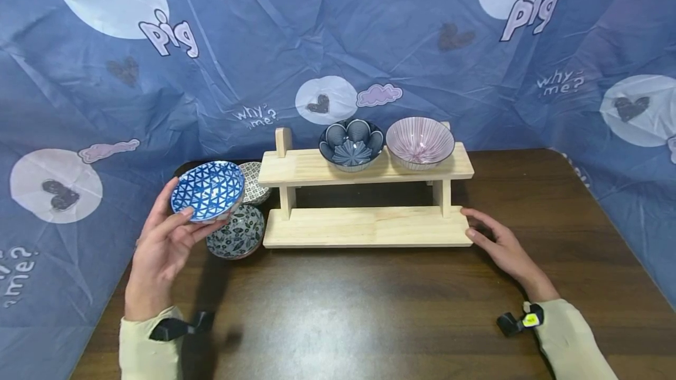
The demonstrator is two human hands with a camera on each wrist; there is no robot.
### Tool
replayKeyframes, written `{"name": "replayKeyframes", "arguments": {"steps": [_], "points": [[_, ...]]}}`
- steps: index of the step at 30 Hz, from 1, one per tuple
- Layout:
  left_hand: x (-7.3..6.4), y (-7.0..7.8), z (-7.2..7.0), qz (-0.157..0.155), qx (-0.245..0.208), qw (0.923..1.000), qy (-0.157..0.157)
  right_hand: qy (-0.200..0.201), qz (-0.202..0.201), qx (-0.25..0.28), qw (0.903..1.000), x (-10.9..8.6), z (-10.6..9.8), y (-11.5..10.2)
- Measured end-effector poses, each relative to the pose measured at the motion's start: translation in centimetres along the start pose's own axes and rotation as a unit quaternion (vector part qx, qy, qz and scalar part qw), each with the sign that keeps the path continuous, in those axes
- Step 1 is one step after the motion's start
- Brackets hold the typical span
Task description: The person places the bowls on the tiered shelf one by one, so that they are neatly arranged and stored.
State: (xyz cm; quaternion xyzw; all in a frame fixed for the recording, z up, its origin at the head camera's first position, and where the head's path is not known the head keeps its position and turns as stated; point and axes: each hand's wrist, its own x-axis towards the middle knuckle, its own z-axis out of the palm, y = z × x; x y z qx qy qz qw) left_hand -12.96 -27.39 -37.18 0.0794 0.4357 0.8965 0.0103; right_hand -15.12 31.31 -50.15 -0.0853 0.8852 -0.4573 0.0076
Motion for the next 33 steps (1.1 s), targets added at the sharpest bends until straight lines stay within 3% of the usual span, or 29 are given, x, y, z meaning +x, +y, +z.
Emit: {"name": "replayKeyframes", "arguments": {"steps": [6,15,33], "points": [[0.7,-0.4,1.2,-0.009,0.008,0.9999,0.000,0.000,-0.005,0.004,1.0000,0.1,0.1,0.2],[1.7,-1.0,2.9,-0.033,0.028,0.9987,0.026,-0.001,-0.001,0.002,1.0000,0.2,0.1,0.0],[3.3,-1.8,5.3,-0.053,0.017,0.9979,0.032,-0.004,0.007,0.002,1.0000,0.0,0.0,0.0]]}}
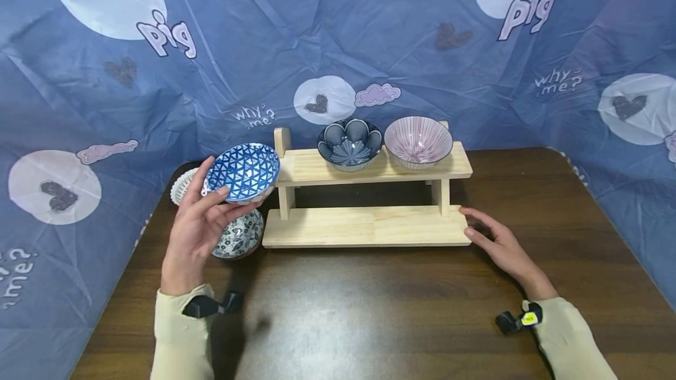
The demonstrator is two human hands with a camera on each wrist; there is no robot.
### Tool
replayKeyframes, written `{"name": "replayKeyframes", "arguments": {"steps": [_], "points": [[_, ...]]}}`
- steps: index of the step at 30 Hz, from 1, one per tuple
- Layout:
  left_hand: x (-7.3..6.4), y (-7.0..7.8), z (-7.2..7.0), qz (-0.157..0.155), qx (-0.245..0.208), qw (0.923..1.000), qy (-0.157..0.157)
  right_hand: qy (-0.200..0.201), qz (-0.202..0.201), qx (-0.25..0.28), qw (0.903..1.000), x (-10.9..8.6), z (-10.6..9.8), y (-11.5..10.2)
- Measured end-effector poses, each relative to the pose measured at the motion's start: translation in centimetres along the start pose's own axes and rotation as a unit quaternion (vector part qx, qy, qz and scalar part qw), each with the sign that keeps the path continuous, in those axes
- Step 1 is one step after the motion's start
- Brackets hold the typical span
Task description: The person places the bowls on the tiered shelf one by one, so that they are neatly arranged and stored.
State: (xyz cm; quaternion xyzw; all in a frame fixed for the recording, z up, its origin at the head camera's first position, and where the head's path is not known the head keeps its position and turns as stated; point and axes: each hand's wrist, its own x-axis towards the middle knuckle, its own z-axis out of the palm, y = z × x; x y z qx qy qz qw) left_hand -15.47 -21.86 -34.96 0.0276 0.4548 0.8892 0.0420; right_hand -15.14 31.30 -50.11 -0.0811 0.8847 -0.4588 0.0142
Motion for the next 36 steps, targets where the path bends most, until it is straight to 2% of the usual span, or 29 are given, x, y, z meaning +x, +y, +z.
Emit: {"name": "replayKeyframes", "arguments": {"steps": [8,20,36], "points": [[0.8,-0.4,0.7,-0.005,0.000,1.0000,0.004,-0.001,0.000,0.000,1.0000,0.0,0.0,0.1],[2.3,-1.8,1.7,-0.017,0.024,0.9994,0.017,-0.001,0.000,0.002,1.0000,0.1,0.0,0.1],[3.8,-2.7,2.5,-0.022,0.016,0.9994,0.020,-0.006,0.011,0.002,0.9999,0.1,-0.1,0.0]]}}
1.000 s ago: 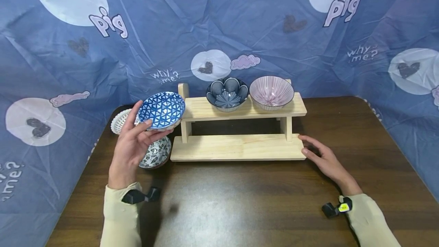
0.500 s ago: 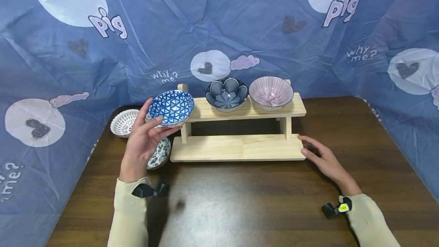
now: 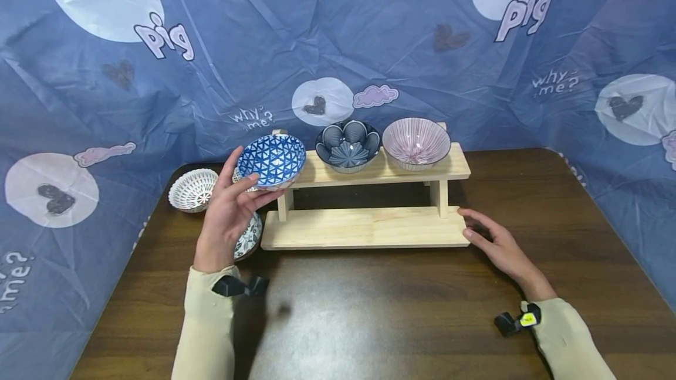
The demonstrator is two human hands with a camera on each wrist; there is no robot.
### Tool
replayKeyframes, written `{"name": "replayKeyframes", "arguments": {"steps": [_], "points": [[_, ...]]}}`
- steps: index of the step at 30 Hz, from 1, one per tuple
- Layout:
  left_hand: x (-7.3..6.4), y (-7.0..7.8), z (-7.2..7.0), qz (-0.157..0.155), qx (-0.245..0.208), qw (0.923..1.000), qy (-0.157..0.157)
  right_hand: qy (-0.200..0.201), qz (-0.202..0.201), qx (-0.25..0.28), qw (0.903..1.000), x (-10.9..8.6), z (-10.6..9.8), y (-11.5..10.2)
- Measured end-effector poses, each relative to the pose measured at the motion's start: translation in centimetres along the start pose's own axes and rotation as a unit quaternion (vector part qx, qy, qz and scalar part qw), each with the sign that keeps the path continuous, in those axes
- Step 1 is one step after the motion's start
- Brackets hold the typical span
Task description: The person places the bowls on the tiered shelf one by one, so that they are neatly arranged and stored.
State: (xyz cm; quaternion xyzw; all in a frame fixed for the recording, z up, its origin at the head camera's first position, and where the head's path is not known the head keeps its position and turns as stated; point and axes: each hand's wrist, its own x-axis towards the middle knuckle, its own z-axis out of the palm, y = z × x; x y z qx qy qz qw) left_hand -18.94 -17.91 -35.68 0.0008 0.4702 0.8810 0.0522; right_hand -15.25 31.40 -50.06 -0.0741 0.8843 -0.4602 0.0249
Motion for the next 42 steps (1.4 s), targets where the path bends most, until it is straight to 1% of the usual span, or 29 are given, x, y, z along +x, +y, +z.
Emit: {"name": "replayKeyframes", "arguments": {"steps": [7,22,28,35,40,42], "points": [[0.4,-0.1,0.1,-0.001,-0.005,1.0000,-0.002,0.007,-0.012,-0.004,0.9999,-0.1,0.1,0.2],[0.8,-0.2,0.1,0.000,-0.017,0.9998,-0.007,0.000,-0.008,-0.002,1.0000,0.0,0.0,0.0],[1.1,-0.2,0.1,-0.002,-0.015,0.9999,-0.007,-0.002,-0.003,0.003,1.0000,0.1,-0.1,-0.1],[1.3,-0.3,0.2,0.000,0.011,0.9999,-0.003,-0.005,0.002,0.007,1.0000,0.1,0.0,-0.2],[1.4,-0.4,0.1,0.001,0.007,1.0000,-0.002,-0.004,0.001,0.008,1.0000,0.0,0.0,-0.1],[1.4,-0.4,0.0,0.000,0.005,1.0000,-0.007,-0.004,0.001,0.008,1.0000,0.0,0.0,-0.1]]}}
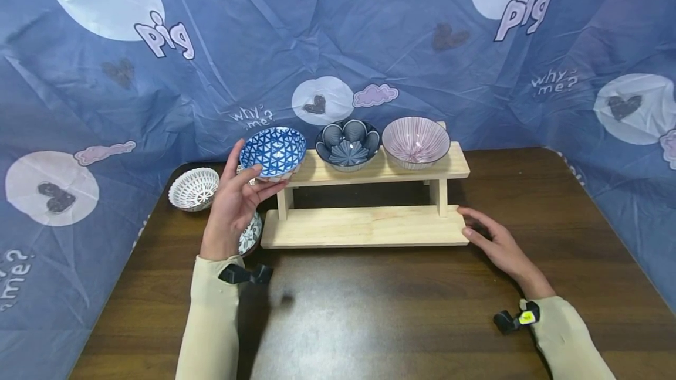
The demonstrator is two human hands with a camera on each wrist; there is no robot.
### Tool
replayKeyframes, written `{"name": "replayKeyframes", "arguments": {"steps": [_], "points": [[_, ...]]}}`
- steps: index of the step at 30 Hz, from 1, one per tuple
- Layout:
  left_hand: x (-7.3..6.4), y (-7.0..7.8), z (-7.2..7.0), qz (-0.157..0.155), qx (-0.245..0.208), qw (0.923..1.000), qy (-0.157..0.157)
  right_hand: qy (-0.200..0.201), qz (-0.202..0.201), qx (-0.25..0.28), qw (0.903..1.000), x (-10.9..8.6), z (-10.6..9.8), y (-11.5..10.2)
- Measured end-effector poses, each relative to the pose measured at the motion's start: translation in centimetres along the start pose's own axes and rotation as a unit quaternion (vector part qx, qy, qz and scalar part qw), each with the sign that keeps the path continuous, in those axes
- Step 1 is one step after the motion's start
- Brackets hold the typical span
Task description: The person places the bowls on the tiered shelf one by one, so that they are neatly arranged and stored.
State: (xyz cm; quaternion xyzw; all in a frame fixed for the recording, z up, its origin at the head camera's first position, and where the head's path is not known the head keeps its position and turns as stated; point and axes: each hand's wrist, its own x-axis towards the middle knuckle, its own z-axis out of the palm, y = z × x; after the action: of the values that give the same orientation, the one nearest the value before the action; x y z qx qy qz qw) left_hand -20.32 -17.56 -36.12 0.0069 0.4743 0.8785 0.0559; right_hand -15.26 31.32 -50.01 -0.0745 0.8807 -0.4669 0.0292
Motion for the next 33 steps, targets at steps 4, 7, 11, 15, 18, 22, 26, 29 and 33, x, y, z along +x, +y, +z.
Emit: {"name": "replayKeyframes", "arguments": {"steps": [4,7,11,15,18,22,26,29,33], "points": [[-0.1,-0.1,-0.1,0.000,0.011,0.9999,-0.009,0.002,-0.002,0.000,1.0000,0.0,0.0,0.0],[-0.1,-0.1,-0.2,0.001,0.032,0.9994,-0.011,0.002,-0.002,0.003,1.0000,0.0,0.0,0.0],[-0.4,0.0,-0.3,0.004,0.057,0.9983,-0.004,-0.001,0.001,0.004,1.0000,0.0,0.0,-0.1],[-1.0,0.2,-0.7,0.012,0.069,0.9976,0.004,-0.001,0.002,0.000,1.0000,0.0,0.0,-0.1],[-1.6,0.5,-0.9,0.022,0.074,0.9969,0.011,0.000,0.003,-0.003,1.0000,0.0,0.0,-0.1],[-2.5,1.0,-1.1,0.036,0.077,0.9961,0.022,0.001,0.004,-0.005,1.0000,-0.1,-0.1,0.0],[-3.5,1.4,-1.4,0.047,0.072,0.9960,0.024,0.000,0.003,-0.005,1.0000,-0.1,-0.1,0.0],[-4.2,1.7,-1.6,0.055,0.063,0.9962,0.026,0.000,0.003,-0.004,1.0000,-0.1,-0.1,-0.1],[-5.0,2.0,-2.2,0.075,0.043,0.9960,0.021,-0.002,0.004,-0.002,1.0000,-0.1,-0.1,-0.1]]}}
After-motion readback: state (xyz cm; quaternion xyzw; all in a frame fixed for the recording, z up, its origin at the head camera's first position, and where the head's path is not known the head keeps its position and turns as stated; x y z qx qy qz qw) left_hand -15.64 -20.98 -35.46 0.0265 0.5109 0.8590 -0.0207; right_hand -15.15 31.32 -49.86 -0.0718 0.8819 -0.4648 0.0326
